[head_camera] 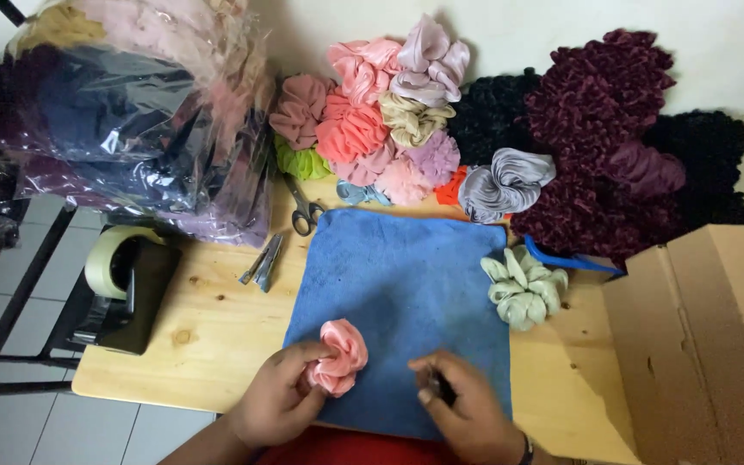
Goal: Assembling fabric scrunchies by threading elastic through fabric strips using a small tool.
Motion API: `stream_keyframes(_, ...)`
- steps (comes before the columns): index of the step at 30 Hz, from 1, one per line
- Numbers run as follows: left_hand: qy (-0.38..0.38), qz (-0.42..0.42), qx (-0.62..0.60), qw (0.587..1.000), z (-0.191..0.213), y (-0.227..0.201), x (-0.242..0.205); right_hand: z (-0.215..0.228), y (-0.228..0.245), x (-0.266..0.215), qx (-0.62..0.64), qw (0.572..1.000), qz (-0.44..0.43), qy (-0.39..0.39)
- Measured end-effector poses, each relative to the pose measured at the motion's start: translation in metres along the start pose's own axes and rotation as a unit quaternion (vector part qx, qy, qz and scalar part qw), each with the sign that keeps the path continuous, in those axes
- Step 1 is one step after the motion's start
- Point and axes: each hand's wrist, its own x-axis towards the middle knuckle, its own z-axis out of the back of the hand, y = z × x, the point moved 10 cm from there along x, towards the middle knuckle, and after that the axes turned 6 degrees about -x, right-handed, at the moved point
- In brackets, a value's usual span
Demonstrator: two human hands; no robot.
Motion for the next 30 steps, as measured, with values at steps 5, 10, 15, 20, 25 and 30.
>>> stream_keyframes(5,-0.036,-0.064,0.071,0.995,0.002,0.024,-0.011,0.001,0.007,0.003,-0.014,0.999,0.018,0.031)
stream_keyframes(10,-0.037,-0.056,0.094,0.993,0.000,0.019,-0.010,-0.005,0.005,0.002,-0.042,0.996,-0.030,0.076)
stream_keyframes(15,-0.034,-0.076,0.081,0.993,0.000,0.016,-0.012,-0.004,0.004,0.001,-0.039,0.997,-0.036,0.053)
stream_keyframes(20,-0.035,-0.079,0.086,0.992,-0.002,0.006,-0.012,-0.004,0.002,-0.001,-0.007,0.998,-0.032,0.046)
stream_keyframes(25,-0.036,-0.104,0.091,0.990,-0.001,0.001,-0.018,0.001,0.017,-0.003,-0.006,1.000,0.012,-0.002)
stream_keyframes(30,-0.051,-0.100,0.096,0.989,0.001,0.007,-0.024,-0.002,0.014,-0.007,-0.004,1.000,0.012,-0.006)
